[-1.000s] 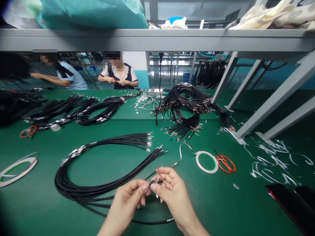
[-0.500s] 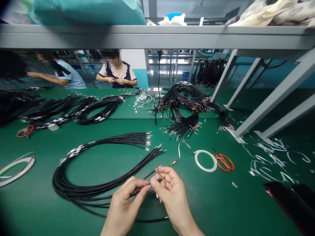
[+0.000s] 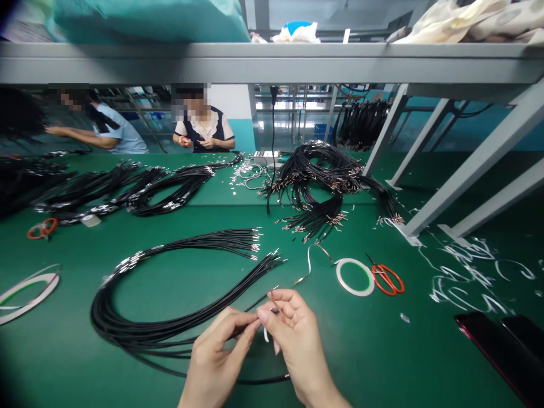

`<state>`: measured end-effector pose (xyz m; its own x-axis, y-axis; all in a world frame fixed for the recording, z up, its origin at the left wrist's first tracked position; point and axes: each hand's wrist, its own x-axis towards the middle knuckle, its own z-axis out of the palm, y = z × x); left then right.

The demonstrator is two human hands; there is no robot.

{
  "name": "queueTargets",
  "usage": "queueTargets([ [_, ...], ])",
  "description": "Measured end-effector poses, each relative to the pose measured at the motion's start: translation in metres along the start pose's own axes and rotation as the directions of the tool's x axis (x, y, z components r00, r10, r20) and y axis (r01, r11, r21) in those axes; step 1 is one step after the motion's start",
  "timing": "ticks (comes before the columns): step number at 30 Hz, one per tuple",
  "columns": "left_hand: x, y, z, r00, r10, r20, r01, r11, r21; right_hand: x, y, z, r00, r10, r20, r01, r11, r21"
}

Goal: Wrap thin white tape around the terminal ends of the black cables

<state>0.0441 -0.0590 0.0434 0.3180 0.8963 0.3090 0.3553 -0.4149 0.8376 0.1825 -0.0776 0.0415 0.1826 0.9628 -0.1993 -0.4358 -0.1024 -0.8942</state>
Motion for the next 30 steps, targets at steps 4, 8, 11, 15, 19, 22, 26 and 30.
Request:
queueTargets([
  [4, 0.000, 0.002, -0.001, 0.998, -0.061, -0.020, 0.060, 0.998, -0.027, -0.004, -0.001, -0.004, 0.991, -0.064, -0.121, 0.050, 0.992, -0.114],
  [8, 0.002, 0.004, 0.001, 0.996, -0.079, -0.031, 0.078, 0.996, -0.054, -0.015, -0.001, -0.007, 0.976, -0.099, -0.193, 0.057, 0.975, -0.215],
  [11, 0.003, 0.004, 0.003, 0.997, -0.061, -0.037, 0.058, 0.996, -0.063, -0.020, 0.000, -0.005, 0.988, -0.066, -0.142, 0.030, 0.970, -0.240],
  [15, 0.002, 0.001, 0.004, 0.998, -0.030, -0.048, 0.028, 0.998, -0.049, -0.018, 0.001, -0.004, 0.997, -0.031, -0.065, 0.013, 0.964, -0.267],
  [19, 0.000, 0.000, 0.004, 0.996, 0.043, -0.084, -0.044, 0.999, -0.006, -0.014, 0.000, -0.002, 0.999, -0.008, -0.047, -0.005, 0.963, -0.268],
  [22, -0.002, 0.000, 0.003, 0.990, 0.112, -0.091, -0.108, 0.993, 0.042, -0.014, -0.002, 0.000, 0.999, 0.006, -0.038, -0.016, 0.964, -0.266],
  [26, -0.002, 0.000, 0.001, 0.979, 0.185, -0.082, -0.175, 0.977, 0.118, -0.014, -0.004, 0.001, 1.000, 0.027, -0.012, -0.029, 0.958, -0.284],
  [30, -0.002, 0.001, 0.000, 0.972, 0.224, -0.066, -0.210, 0.962, 0.174, -0.013, -0.006, 0.001, 1.000, 0.028, 0.000, -0.027, 0.955, -0.295],
])
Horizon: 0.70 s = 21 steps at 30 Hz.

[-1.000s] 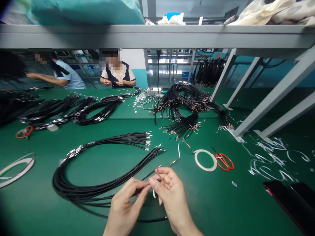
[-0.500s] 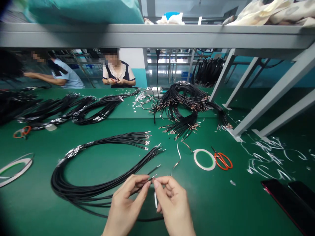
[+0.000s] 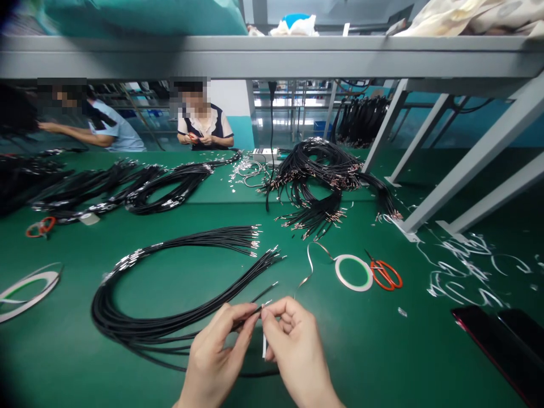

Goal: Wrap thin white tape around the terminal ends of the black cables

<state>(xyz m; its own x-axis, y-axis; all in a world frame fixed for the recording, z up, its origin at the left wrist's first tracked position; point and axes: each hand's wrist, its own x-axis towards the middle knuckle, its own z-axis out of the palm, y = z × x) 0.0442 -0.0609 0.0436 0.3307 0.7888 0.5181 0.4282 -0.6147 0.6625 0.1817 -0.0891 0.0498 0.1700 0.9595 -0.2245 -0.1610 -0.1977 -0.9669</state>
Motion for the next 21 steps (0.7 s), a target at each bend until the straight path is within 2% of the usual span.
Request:
queueTargets([
  [21, -0.0021, -0.0024, 0.0008, 0.997, 0.076, 0.017, -0.077, 0.994, 0.079, 0.0061, -0.0077, -0.0032, 0.999, 0.050, 0.011, -0.049, 0.998, -0.040],
])
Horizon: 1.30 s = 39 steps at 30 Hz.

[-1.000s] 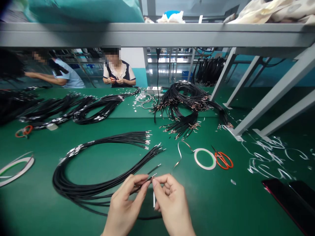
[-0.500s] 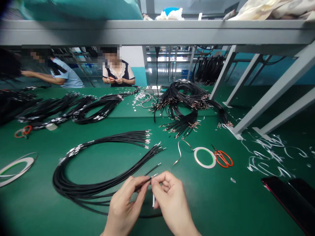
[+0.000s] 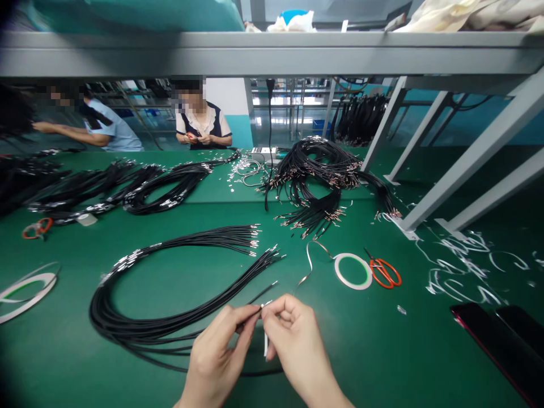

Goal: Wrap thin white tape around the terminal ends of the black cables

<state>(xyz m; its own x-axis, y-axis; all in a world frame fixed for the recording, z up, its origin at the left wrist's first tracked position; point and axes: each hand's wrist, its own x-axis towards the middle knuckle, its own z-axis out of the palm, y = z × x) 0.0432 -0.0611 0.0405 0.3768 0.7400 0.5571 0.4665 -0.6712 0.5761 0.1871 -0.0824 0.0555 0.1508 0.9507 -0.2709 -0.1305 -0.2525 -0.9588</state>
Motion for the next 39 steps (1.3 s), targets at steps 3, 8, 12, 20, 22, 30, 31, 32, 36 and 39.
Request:
queueTargets([
  [3, -0.001, -0.001, -0.001, 1.000, 0.018, 0.021, -0.018, 1.000, 0.017, 0.000, -0.001, 0.000, 1.000, 0.004, 0.005, -0.004, 1.000, 0.008],
  [8, -0.003, -0.001, -0.001, 0.998, 0.035, 0.052, -0.038, 0.998, 0.050, -0.001, -0.001, 0.000, 1.000, 0.006, -0.002, -0.006, 1.000, 0.018],
  [12, -0.003, -0.001, -0.001, 0.998, 0.038, 0.051, -0.041, 0.997, 0.058, -0.002, -0.001, 0.002, 1.000, 0.001, -0.008, 0.000, 1.000, 0.026],
  [20, 0.002, 0.003, -0.001, 0.995, -0.087, 0.040, 0.091, 0.990, -0.108, -0.005, -0.001, 0.001, 1.000, -0.007, 0.004, 0.007, 1.000, 0.013],
  [22, 0.002, 0.004, -0.001, 0.991, -0.125, 0.046, 0.130, 0.981, -0.145, -0.005, -0.002, 0.001, 1.000, -0.023, 0.008, 0.023, 1.000, 0.009],
  [30, 0.000, 0.004, 0.001, 0.894, -0.424, 0.148, 0.447, 0.808, -0.385, -0.007, -0.001, 0.004, 0.997, -0.077, 0.028, 0.077, 0.997, 0.006],
  [31, 0.000, 0.004, 0.001, 0.865, -0.471, 0.174, 0.498, 0.757, -0.422, -0.007, 0.000, 0.004, 0.996, -0.086, 0.023, 0.086, 0.996, 0.000],
  [32, 0.001, 0.005, 0.000, 0.834, -0.513, 0.202, 0.544, 0.705, -0.455, -0.007, 0.001, 0.005, 0.995, -0.094, 0.015, 0.094, 0.996, -0.008],
  [36, 0.010, 0.009, -0.005, 0.753, -0.593, 0.285, 0.639, 0.556, -0.531, -0.007, 0.000, 0.006, 0.994, -0.110, 0.004, 0.110, 0.993, -0.041],
  [39, 0.017, 0.010, -0.009, 0.763, -0.580, 0.285, 0.626, 0.552, -0.552, -0.009, -0.003, 0.007, 0.993, -0.114, 0.005, 0.114, 0.992, -0.053],
])
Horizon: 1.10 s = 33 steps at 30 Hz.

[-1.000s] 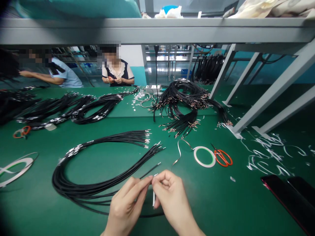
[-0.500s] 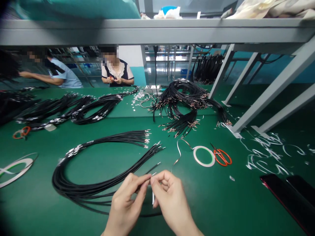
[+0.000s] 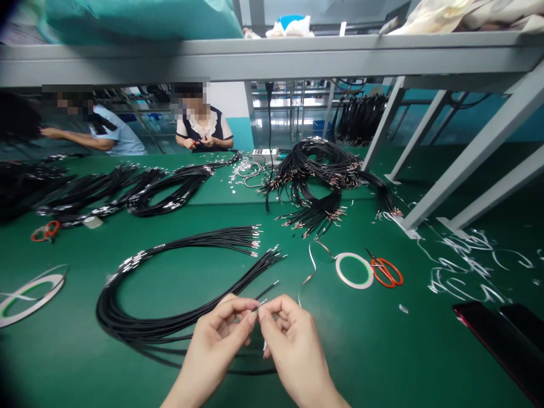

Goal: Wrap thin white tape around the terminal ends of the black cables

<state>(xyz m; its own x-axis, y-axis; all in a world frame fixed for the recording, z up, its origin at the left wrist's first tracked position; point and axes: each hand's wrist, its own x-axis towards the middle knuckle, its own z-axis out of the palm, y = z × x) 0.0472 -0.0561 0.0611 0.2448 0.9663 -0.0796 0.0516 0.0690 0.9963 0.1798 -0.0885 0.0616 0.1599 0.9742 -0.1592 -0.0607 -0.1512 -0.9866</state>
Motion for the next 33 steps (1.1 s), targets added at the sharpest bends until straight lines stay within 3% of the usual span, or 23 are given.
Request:
queueTargets([
  [5, 0.003, -0.003, -0.001, 1.000, 0.026, -0.010, -0.026, 1.000, -0.004, -0.004, -0.001, -0.002, 1.000, -0.007, -0.020, 0.006, 0.998, -0.065],
  [8, 0.004, -0.006, -0.001, 0.998, -0.028, -0.057, 0.026, 0.999, -0.036, -0.007, 0.000, -0.004, 0.999, -0.011, -0.036, 0.009, 0.997, -0.073],
  [13, 0.004, -0.001, -0.001, 0.982, -0.167, -0.089, 0.151, 0.976, -0.159, -0.001, 0.003, -0.004, 0.985, -0.054, -0.164, 0.070, 0.993, 0.090],
  [19, 0.002, 0.002, 0.000, 0.977, -0.193, -0.088, 0.172, 0.964, -0.203, 0.010, 0.007, 0.005, 0.990, -0.019, -0.137, 0.063, 0.945, 0.322],
  [24, 0.001, -0.001, 0.001, 0.982, -0.175, -0.067, 0.156, 0.961, -0.230, 0.015, 0.014, 0.013, 0.995, -0.016, -0.097, 0.054, 0.915, 0.400],
  [27, 0.002, -0.002, 0.000, 0.986, -0.155, -0.068, 0.134, 0.960, -0.247, 0.012, 0.016, 0.010, 0.998, -0.014, -0.061, 0.036, 0.925, 0.377],
  [33, -0.001, -0.004, 0.001, 0.993, -0.079, -0.084, 0.064, 0.984, -0.168, -0.005, 0.007, -0.003, 0.989, -0.042, -0.144, 0.069, 0.979, 0.190],
])
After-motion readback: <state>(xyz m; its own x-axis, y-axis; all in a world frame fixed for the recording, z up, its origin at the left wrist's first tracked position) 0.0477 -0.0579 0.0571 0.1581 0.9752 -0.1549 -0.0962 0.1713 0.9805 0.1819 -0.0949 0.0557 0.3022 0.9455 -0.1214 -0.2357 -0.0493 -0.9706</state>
